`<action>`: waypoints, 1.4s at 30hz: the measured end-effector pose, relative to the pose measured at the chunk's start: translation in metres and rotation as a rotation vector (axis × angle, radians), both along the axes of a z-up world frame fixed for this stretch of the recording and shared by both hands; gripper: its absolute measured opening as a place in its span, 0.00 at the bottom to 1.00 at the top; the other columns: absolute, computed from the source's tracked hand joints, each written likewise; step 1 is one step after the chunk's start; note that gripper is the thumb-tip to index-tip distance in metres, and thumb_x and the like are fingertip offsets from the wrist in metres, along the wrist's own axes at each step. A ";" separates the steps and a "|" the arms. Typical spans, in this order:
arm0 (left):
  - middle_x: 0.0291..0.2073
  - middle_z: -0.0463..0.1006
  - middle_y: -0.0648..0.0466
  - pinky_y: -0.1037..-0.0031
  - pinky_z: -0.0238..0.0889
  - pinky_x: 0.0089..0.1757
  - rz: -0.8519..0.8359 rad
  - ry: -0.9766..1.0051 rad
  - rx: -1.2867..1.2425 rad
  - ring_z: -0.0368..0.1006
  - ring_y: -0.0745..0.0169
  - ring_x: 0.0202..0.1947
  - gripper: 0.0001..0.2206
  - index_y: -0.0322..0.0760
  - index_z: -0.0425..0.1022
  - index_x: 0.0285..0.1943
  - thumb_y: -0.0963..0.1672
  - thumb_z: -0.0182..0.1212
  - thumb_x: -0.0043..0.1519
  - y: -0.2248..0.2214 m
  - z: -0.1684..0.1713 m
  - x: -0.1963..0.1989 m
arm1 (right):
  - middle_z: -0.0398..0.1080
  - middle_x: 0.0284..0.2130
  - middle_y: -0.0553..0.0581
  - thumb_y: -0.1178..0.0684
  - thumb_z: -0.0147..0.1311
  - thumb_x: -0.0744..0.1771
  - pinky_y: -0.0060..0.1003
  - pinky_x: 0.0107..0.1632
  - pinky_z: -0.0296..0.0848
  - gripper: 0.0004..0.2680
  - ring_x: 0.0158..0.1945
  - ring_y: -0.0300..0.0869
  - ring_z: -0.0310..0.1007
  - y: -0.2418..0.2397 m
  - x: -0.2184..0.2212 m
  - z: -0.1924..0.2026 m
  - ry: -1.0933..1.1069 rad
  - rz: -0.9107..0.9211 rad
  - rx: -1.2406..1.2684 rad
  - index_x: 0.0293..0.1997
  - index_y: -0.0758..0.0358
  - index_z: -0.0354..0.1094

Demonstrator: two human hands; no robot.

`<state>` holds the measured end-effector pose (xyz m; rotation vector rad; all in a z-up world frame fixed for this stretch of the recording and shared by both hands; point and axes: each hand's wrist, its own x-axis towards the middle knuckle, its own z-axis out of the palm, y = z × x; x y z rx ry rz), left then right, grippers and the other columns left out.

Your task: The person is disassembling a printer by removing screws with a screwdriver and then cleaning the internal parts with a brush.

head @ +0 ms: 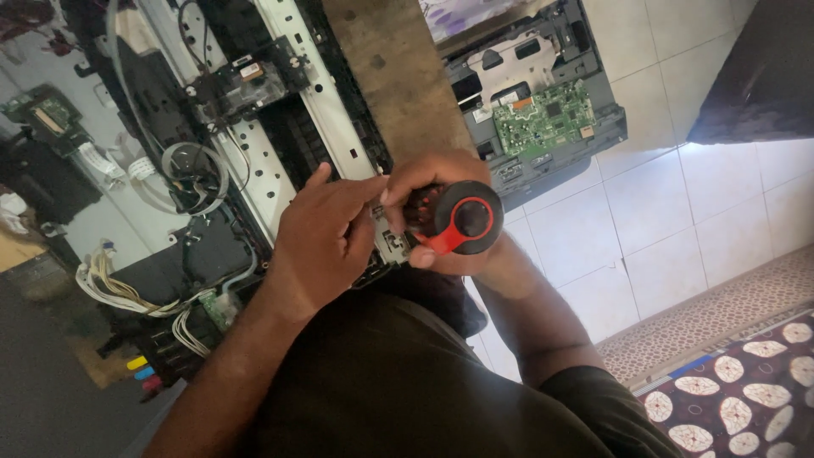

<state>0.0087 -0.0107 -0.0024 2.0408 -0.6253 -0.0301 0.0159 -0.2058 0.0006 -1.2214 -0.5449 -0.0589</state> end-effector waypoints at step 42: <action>0.40 0.81 0.44 0.43 0.48 0.68 0.007 0.031 0.016 0.77 0.35 0.46 0.05 0.34 0.77 0.47 0.40 0.60 0.65 -0.001 -0.013 -0.008 | 0.70 0.21 0.58 0.54 0.69 0.62 0.33 0.30 0.71 0.12 0.21 0.42 0.72 0.012 0.019 0.000 -0.092 0.210 0.208 0.33 0.76 0.71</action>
